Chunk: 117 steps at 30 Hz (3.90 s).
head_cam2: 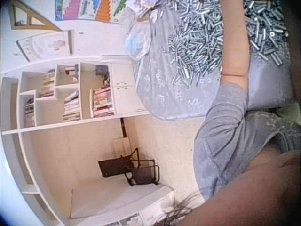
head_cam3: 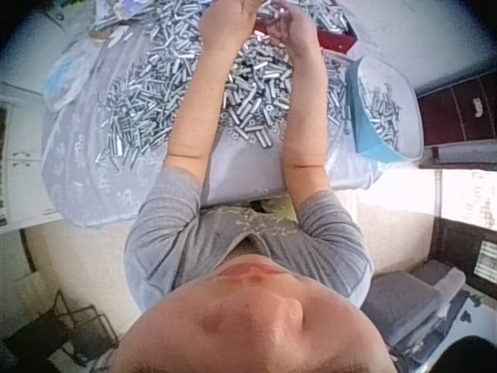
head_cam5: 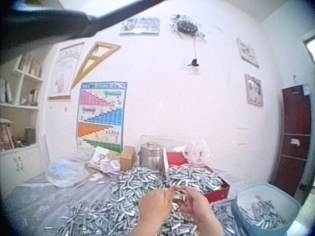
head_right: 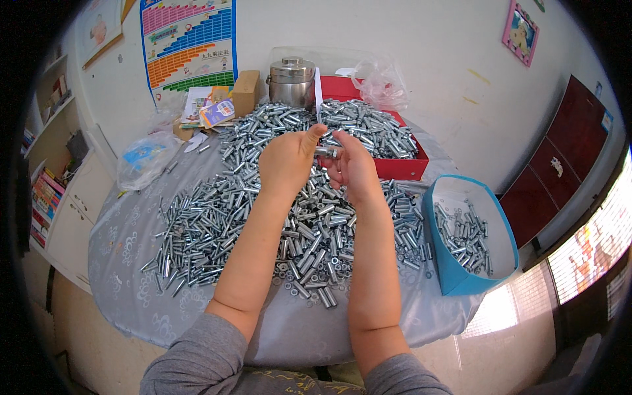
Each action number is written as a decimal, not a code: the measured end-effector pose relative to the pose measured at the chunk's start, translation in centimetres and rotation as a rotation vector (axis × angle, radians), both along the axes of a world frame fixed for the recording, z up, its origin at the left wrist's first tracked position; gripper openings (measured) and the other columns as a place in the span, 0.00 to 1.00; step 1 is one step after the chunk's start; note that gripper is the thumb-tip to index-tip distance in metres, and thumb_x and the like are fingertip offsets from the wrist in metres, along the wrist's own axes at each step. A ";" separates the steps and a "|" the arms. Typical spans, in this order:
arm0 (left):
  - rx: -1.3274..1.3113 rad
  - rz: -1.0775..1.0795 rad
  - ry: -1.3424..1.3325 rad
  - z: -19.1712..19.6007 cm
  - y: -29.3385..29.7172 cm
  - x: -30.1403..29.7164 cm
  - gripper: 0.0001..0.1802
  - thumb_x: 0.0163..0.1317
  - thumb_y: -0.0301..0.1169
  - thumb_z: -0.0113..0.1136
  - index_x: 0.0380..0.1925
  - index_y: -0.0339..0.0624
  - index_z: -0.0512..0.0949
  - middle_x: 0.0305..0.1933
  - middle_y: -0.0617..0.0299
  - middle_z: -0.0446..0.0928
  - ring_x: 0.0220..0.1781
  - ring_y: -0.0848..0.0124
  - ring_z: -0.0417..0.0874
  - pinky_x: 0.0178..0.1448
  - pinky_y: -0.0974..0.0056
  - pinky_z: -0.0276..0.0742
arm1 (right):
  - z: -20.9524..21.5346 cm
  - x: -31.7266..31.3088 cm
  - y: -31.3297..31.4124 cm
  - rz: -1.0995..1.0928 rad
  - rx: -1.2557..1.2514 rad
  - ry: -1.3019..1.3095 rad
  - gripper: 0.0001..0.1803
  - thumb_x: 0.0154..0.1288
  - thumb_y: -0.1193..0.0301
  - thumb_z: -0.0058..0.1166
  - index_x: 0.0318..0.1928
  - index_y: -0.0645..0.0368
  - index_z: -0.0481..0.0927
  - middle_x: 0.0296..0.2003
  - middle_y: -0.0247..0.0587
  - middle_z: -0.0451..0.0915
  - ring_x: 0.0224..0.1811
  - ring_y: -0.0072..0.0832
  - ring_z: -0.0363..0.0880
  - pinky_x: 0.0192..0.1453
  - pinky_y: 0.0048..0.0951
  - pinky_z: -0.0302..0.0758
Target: The person sits at a table covered with a large pile of small, cylindrical metal parts. They repeatedly pick up individual metal pieces and small rings, fit them together by hand, and place the assembled units into a blue container on the right. The task involves continuous manual assembly of these components throughout the clip.
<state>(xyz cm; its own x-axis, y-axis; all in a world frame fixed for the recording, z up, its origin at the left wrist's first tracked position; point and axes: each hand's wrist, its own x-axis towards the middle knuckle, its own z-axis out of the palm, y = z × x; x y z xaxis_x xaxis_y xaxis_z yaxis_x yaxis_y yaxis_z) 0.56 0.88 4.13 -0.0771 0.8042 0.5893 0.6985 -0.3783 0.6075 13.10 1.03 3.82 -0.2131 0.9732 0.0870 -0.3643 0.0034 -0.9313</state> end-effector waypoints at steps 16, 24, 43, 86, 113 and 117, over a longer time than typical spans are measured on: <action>-0.015 -0.009 -0.028 -0.1 0.1 -0.1 0.42 0.57 0.65 0.28 0.16 0.40 0.77 0.16 0.50 0.73 0.23 0.52 0.76 0.26 0.54 0.68 | -0.2 0.0 0.0 0.041 -0.013 0.020 0.18 0.60 0.66 0.40 0.48 0.62 0.68 0.19 0.32 0.67 0.13 0.18 0.60 0.15 0.19 0.58; -0.058 0.042 0.018 -0.3 0.5 -0.1 0.42 0.57 0.66 0.28 0.17 0.40 0.78 0.18 0.50 0.74 0.24 0.52 0.76 0.28 0.54 0.69 | -0.7 0.1 0.8 0.080 -0.031 0.010 0.19 0.63 0.62 0.37 0.49 0.62 0.67 0.23 0.34 0.68 0.14 0.17 0.58 0.15 0.20 0.59; -0.093 0.074 0.045 -1.2 1.7 -0.6 0.41 0.57 0.65 0.30 0.15 0.41 0.78 0.16 0.50 0.73 0.24 0.51 0.76 0.28 0.54 0.69 | -4.9 0.6 4.7 -0.442 0.265 -0.789 0.28 0.64 0.50 0.36 0.37 0.66 0.73 0.20 0.38 0.73 0.20 0.25 0.72 0.27 0.28 0.71; -0.213 0.155 0.177 -1.0 1.6 -0.8 0.39 0.60 0.62 0.29 0.24 0.36 0.76 0.30 0.46 0.77 0.36 0.51 0.78 0.40 0.51 0.71 | 1.2 10.3 1.2 -0.634 0.411 -1.275 0.21 0.51 0.57 0.56 0.41 0.60 0.78 0.40 0.48 0.78 0.45 0.40 0.75 0.47 0.35 0.71; -0.059 -0.060 -0.021 -0.4 -0.4 2.5 0.28 0.62 0.53 0.38 0.21 0.40 0.75 0.20 0.55 0.75 0.27 0.56 0.76 0.32 0.58 0.68 | -10.1 29.2 4.8 -0.356 0.064 -1.789 0.17 0.56 0.59 0.52 0.33 0.61 0.79 0.31 0.47 0.80 0.34 0.37 0.77 0.39 0.36 0.71; -0.102 -0.167 -0.084 -0.7 0.0 2.5 0.29 0.64 0.52 0.35 0.27 0.39 0.77 0.19 0.60 0.73 0.26 0.66 0.75 0.34 0.64 0.67 | -5.6 28.4 3.7 -0.670 0.330 -1.237 0.15 0.58 0.62 0.52 0.32 0.63 0.78 0.25 0.40 0.78 0.27 0.28 0.75 0.32 0.28 0.70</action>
<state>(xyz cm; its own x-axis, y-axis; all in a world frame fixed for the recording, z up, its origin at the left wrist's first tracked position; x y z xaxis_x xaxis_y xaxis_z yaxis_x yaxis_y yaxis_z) 3.08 0.86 3.46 0.0164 0.8650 0.5015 0.5764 -0.4180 0.7022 41.46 4.70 -1.79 0.1628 0.8905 0.4248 0.8161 0.1205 -0.5653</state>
